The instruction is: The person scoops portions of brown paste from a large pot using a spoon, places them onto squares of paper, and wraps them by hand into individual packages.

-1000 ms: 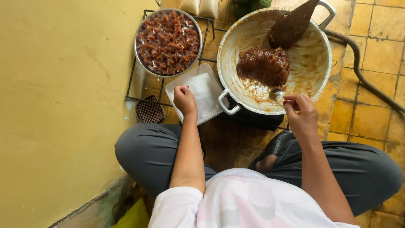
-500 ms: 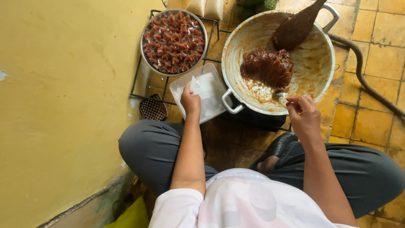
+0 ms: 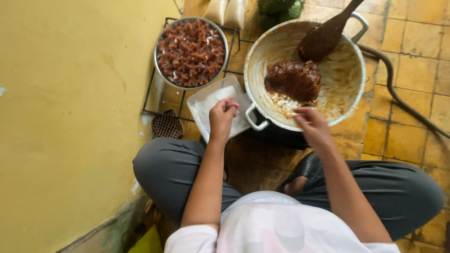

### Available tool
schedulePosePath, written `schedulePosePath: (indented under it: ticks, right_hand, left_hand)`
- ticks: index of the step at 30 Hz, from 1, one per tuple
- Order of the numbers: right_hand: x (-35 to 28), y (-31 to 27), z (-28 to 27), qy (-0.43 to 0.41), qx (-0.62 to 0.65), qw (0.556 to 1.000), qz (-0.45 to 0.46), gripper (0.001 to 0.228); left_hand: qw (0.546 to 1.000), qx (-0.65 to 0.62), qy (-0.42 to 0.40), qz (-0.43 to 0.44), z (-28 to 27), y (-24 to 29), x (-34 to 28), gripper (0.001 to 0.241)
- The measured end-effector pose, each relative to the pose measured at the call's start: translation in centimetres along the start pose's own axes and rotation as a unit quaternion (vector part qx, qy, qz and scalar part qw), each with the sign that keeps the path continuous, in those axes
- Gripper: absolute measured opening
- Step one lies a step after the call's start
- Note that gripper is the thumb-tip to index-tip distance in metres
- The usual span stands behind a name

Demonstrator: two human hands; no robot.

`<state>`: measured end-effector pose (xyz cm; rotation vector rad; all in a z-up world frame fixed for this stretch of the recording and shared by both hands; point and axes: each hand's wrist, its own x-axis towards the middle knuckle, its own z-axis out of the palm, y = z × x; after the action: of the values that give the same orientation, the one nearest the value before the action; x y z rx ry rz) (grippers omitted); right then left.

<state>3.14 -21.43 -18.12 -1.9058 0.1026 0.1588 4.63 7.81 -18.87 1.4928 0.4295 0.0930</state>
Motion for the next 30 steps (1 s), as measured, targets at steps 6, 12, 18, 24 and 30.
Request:
schedulePosePath:
  ticks: [6,12,18,24,30]
  right_hand:
    - [0.9,-8.6,7.1,-0.11,0.112,0.987,0.012,0.05]
    - [2.1,-7.1,8.6,-0.071,0.08,0.993,-0.053,0.023]
    - [2.9,-5.9,8.4,-0.049,0.037,0.993,-0.1,0.025]
    - [4.7,-8.2,8.0,-0.009,0.07,0.994,-0.086,0.019]
    - [6.9,-2.8,14.7,-0.043,-0.119,0.973,-0.193,0.023]
  left_hand:
    - [0.997,-0.013,-0.069,-0.011,1.5,2.5,-2.8,0.02]
    - [0.997,-0.006,-0.076,-0.014,1.8,3.2,-3.4,0.009]
    - [0.997,0.028,-0.068,0.009,1.9,5.8,-3.7,0.022]
    - [0.997,-0.072,0.03,0.005,0.4,7.4,-3.3,0.011]
    - [0.969,-0.208,0.129,0.039,-0.8,9.2,-2.6,0.012]
